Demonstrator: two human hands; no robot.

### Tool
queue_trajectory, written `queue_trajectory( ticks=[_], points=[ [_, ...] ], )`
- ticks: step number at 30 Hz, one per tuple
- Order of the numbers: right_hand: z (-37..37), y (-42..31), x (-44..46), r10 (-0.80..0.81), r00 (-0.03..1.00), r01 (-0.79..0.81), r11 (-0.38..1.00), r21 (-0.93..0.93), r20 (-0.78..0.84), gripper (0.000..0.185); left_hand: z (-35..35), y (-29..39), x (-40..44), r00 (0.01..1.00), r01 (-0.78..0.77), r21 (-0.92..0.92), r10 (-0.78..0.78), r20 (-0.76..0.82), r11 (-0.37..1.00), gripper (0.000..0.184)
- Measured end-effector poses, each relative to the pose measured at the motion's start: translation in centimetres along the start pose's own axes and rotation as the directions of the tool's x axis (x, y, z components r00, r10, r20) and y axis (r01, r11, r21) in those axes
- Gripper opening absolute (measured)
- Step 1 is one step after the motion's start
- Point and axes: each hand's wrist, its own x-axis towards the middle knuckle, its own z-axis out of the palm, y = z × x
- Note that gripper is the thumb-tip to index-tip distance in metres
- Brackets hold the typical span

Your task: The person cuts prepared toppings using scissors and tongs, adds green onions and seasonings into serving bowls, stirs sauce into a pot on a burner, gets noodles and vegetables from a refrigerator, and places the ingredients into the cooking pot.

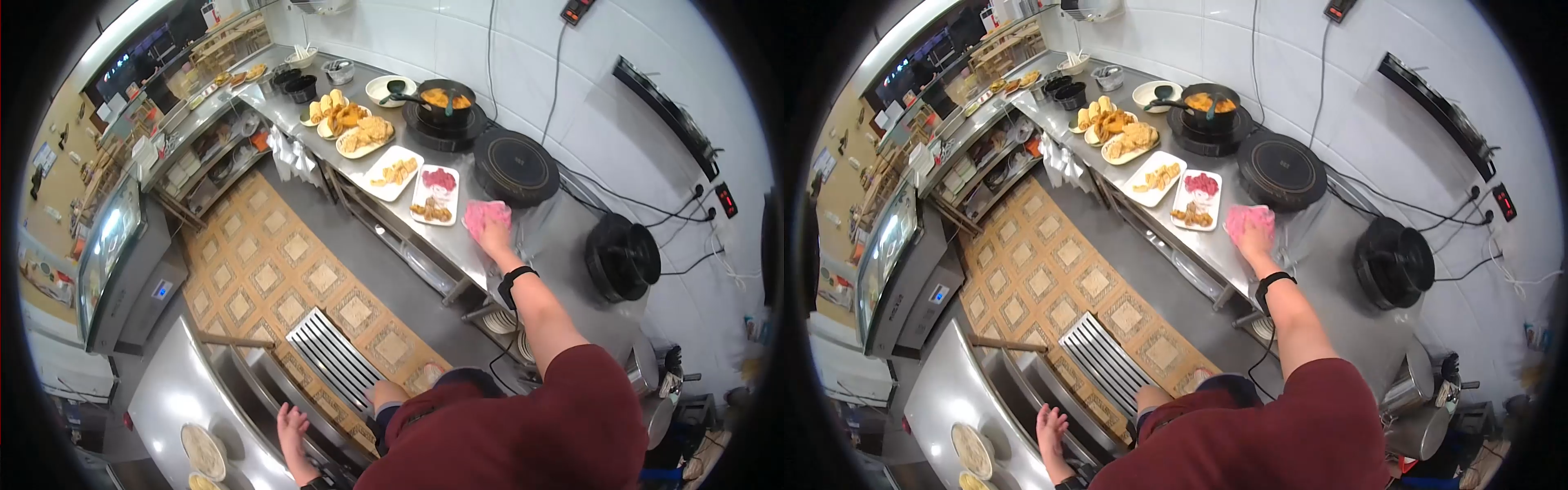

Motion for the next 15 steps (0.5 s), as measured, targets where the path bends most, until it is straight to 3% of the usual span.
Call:
queue_trajectory(
  ticks=[2, 4, 6, 9, 12, 14, 15],
  points=[
    [1.6, -0.4, 0.4, 0.053, 0.996, -0.065, 0.977, -0.202, -0.068, 0.040, 0.9, 4.3, 4.5, 1.000, 0.013, 0.025, -0.014, 0.022, 1.000, 0.046],
    [3.4, -0.4, 2.9, 0.135, 0.990, -0.142, 0.948, -0.283, -0.044, 0.041, 1.8, 8.0, 9.1, 0.997, 0.012, 0.020, -0.013, 0.074, 1.000, 0.043],
    [5.9, 1.4, 4.4, 0.280, 0.956, -0.246, 0.930, -0.275, 0.091, 0.043, 2.5, 11.8, 14.2, 0.990, 0.024, 0.020, -0.027, 0.139, 1.000, 0.042],
    [3.8, -0.2, 4.7, 0.405, 0.882, -0.363, 0.910, -0.201, 0.239, 0.045, 4.2, 17.9, 23.4, 0.980, -0.018, 0.019, 0.014, 0.197, 1.000, 0.040],
    [2.9, -3.3, 4.8, 0.449, 0.891, -0.441, 0.891, -0.106, 0.066, 0.044, 6.9, 24.7, 31.3, 0.967, -0.064, 0.111, 0.034, 0.254, 0.992, 0.041],
    [6.5, -0.5, 4.0, 0.175, 0.953, -0.229, 0.950, -0.211, -0.248, 0.046, 9.5, 30.0, 34.8, 0.942, -0.102, 0.096, 0.065, 0.330, 0.990, 0.042],
    [6.9, -0.2, 3.4, 0.031, 0.959, -0.134, 0.926, -0.354, -0.280, 0.048, 10.6, 31.9, 37.0, 0.935, -0.110, 0.144, 0.054, 0.351, 0.983, 0.043]
  ],
)
